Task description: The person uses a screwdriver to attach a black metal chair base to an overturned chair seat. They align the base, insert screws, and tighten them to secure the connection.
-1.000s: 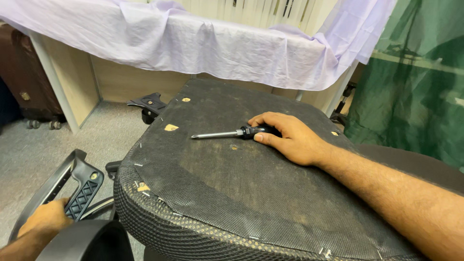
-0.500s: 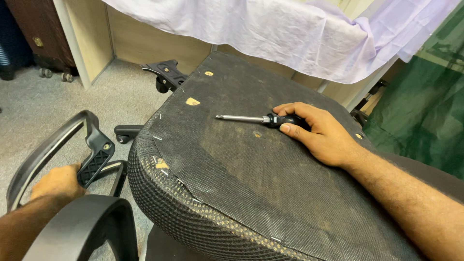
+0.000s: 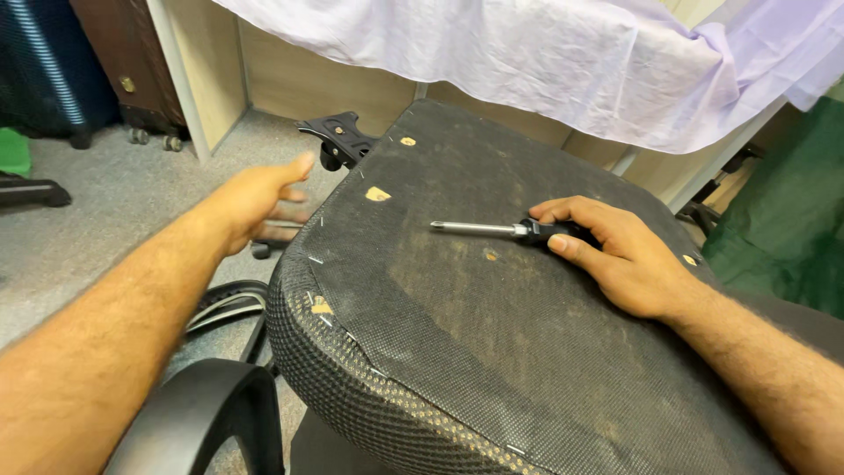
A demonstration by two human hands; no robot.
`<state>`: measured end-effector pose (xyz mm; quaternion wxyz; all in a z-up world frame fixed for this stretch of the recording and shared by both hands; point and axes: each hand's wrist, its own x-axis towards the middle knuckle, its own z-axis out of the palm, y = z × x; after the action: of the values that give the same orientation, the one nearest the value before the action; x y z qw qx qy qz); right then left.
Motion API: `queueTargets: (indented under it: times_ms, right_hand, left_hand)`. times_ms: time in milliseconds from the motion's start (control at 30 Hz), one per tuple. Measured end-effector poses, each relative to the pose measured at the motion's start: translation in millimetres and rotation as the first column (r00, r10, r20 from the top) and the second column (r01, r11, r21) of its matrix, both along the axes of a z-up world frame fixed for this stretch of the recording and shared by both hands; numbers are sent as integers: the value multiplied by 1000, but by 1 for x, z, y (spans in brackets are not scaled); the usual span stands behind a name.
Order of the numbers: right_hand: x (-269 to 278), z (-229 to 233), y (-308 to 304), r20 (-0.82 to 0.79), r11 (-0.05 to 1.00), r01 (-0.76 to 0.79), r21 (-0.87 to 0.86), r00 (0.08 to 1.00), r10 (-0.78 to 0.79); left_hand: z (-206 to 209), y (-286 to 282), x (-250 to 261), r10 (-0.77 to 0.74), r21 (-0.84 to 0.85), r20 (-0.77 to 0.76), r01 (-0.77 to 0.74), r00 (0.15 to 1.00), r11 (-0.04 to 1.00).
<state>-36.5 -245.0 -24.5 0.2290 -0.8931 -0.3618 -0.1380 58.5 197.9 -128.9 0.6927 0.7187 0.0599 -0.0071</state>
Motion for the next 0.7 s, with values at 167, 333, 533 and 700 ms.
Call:
queueTargets:
  times_ms: [167,333,533,700]
  right_hand:
    - [27,8,-52,-242,941,322,104,926,-290]
    - [40,-5,-130,-188,663,741,-103,640,-745]
    - [40,-47,-179,-670,515,857,23,396,-628]
    - [58,-60,-170,-912,506,845,172,331,-241]
  left_hand:
    - [73,-62,-72,-327,-50,21,328,945,943]
    - [88,-70,-110,-357,-275,-30,336,933,901]
    - [85,-59,-131,-181,-343,-166,115,969,932]
    - [84,-57,-142,-34,-303,-182,-23,983,953]
